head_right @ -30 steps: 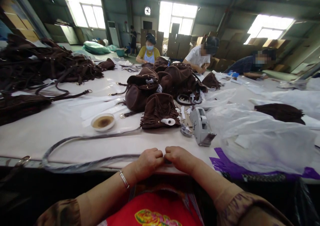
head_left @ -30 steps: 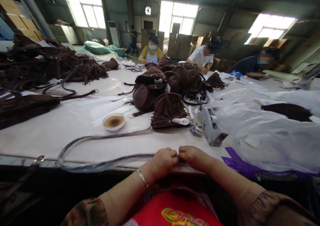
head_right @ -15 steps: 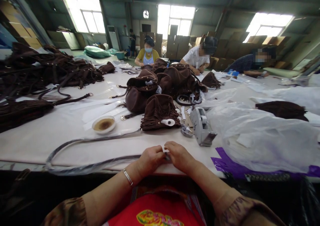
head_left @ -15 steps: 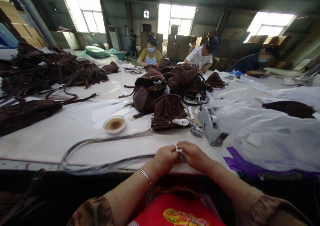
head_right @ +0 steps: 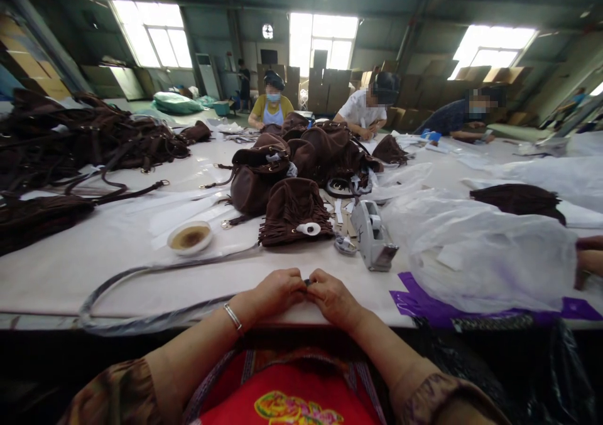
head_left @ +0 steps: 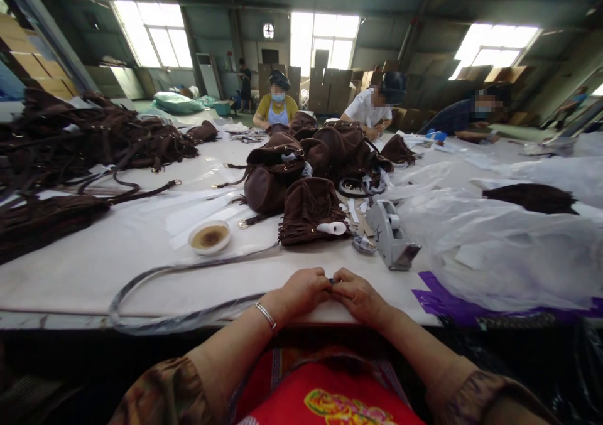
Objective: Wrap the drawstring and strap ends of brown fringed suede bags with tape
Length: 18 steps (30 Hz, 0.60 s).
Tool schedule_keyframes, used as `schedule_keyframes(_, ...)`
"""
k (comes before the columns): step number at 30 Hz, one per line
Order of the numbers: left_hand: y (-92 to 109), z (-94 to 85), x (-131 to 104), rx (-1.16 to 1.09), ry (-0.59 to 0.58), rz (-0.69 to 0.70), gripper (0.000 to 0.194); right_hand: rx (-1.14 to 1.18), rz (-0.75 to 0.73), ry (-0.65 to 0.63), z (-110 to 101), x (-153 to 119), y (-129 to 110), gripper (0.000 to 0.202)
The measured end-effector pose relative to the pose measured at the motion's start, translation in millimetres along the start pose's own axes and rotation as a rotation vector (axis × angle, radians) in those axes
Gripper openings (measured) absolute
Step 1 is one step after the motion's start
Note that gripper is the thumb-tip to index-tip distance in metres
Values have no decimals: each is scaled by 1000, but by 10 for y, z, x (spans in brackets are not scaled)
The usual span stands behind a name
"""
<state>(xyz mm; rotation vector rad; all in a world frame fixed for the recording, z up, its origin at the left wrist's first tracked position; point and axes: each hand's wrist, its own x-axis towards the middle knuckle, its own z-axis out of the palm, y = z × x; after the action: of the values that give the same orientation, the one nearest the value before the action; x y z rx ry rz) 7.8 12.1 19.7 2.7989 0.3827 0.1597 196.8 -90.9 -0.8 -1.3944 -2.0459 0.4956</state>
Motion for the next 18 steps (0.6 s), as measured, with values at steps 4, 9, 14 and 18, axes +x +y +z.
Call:
schedule_keyframes(4,-67,-178,-30,7,-29,109,25,2,-31,-46,-62,40,-25,23)
schedule_keyframes(9,-56,-57,42,150,-49,43,24,8,40,37,-56,52,-15,23)
schedule_keyframes(14,160,292,86,152,251,-157,16,-179,536,193,65,87,-68,29)
schedule_keyframes(18,292,420,105,121,295,-270,12,-276,651,15,95,266,-173,27)
